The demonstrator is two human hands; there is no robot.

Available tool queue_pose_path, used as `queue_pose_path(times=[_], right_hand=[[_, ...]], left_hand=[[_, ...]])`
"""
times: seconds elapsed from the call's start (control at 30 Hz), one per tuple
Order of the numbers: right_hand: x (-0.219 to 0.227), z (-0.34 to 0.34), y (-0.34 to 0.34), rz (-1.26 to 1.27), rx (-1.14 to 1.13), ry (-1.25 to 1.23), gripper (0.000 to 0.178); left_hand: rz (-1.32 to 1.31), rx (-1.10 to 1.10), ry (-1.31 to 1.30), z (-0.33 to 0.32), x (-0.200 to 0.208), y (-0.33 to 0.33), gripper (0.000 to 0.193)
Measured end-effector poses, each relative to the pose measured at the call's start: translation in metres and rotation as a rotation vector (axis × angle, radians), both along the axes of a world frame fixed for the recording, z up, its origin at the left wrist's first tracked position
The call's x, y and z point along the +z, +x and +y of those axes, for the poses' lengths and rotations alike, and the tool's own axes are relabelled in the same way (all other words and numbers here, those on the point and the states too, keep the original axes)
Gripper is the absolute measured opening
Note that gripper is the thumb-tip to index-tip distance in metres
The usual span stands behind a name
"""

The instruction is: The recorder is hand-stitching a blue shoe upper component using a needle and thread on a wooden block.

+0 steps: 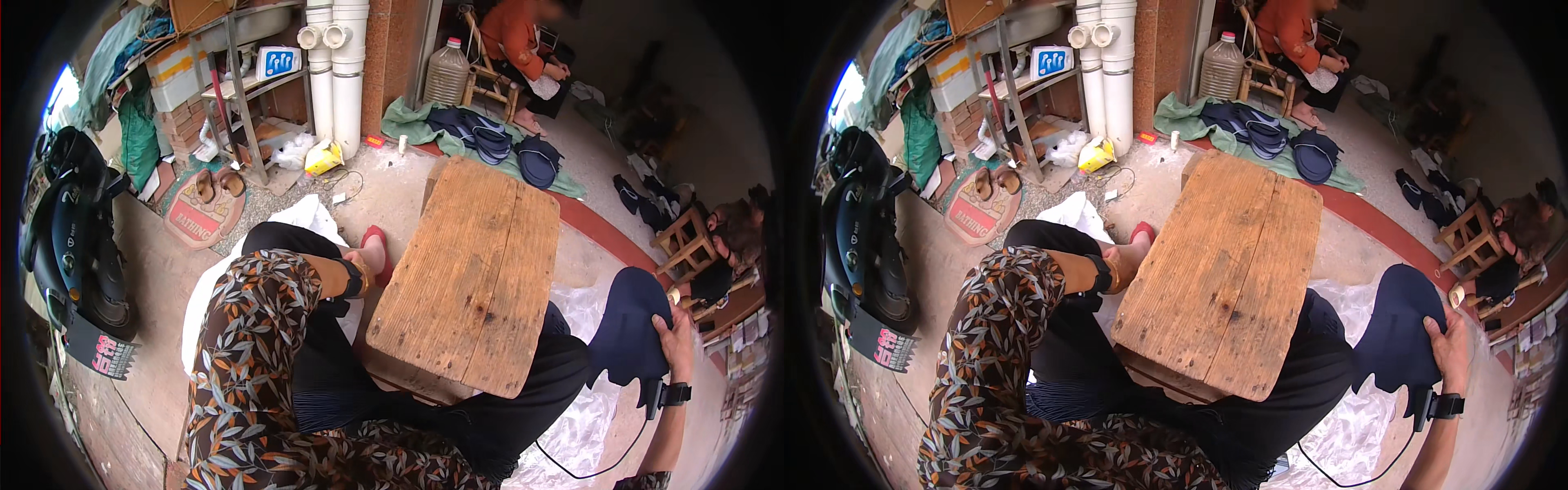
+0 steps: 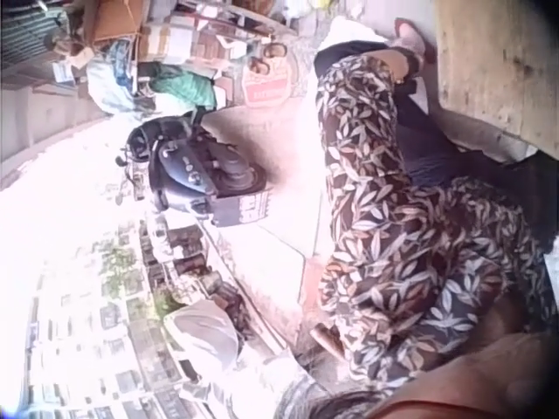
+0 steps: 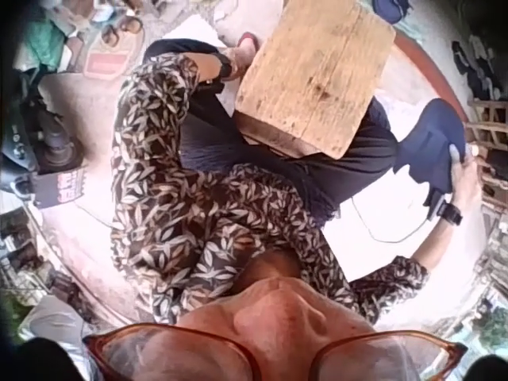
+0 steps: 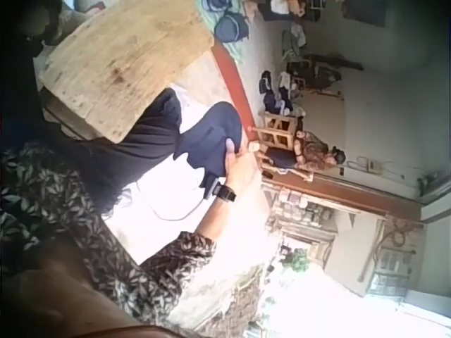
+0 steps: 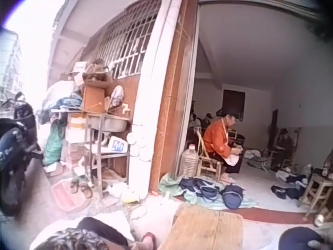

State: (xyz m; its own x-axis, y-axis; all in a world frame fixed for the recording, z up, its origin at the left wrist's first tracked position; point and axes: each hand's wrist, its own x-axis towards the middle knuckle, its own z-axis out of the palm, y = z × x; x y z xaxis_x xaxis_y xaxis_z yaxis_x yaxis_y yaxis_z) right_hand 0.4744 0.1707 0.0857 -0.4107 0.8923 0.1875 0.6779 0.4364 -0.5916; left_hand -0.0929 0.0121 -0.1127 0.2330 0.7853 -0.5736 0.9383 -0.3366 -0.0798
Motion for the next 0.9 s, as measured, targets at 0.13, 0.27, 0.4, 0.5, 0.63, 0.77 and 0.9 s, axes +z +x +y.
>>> queue_pose_path(times=[0.13, 0.27, 0.4, 0.5, 0.63, 0.77, 0.9], right_hand=[[0.011, -0.011, -0.022, -0.086, -0.095, 0.030, 0.030], [0.014, -0.003, -0.025, -0.165, -0.053, 0.157, 0.028], [0.025, 0.019, -0.006, 0.395, -0.134, -0.020, 0.024], [0.033, 0.043, -0.004, 1.013, -0.264, -0.078, 0.024], [0.051, 0.075, -0.058, 1.635, -0.254, -0.302, 0.027], [0.070, 0.065, -0.155, 1.701, -0.114, -0.489, 0.035], [0.084, 0.032, -0.243, 1.719, 0.384, -0.609, 0.034]], left_hand=[[-0.015, -0.025, -0.043, -0.008, 0.007, 0.006, 0.020], [-0.010, -0.036, -0.079, -0.017, -0.002, -0.001, 0.017], [-0.027, 0.035, -0.048, -0.020, 0.024, -0.026, 0.016], [-0.433, 0.455, 0.112, -0.026, 0.092, -0.044, 0.019], [-1.536, 0.744, -0.011, -0.076, 0.159, 0.003, 0.036], [-1.894, 0.645, -0.091, -0.105, 0.156, 0.126, 0.042], [-2.209, 0.688, -0.466, -0.063, 0.154, 0.228, 0.057]])
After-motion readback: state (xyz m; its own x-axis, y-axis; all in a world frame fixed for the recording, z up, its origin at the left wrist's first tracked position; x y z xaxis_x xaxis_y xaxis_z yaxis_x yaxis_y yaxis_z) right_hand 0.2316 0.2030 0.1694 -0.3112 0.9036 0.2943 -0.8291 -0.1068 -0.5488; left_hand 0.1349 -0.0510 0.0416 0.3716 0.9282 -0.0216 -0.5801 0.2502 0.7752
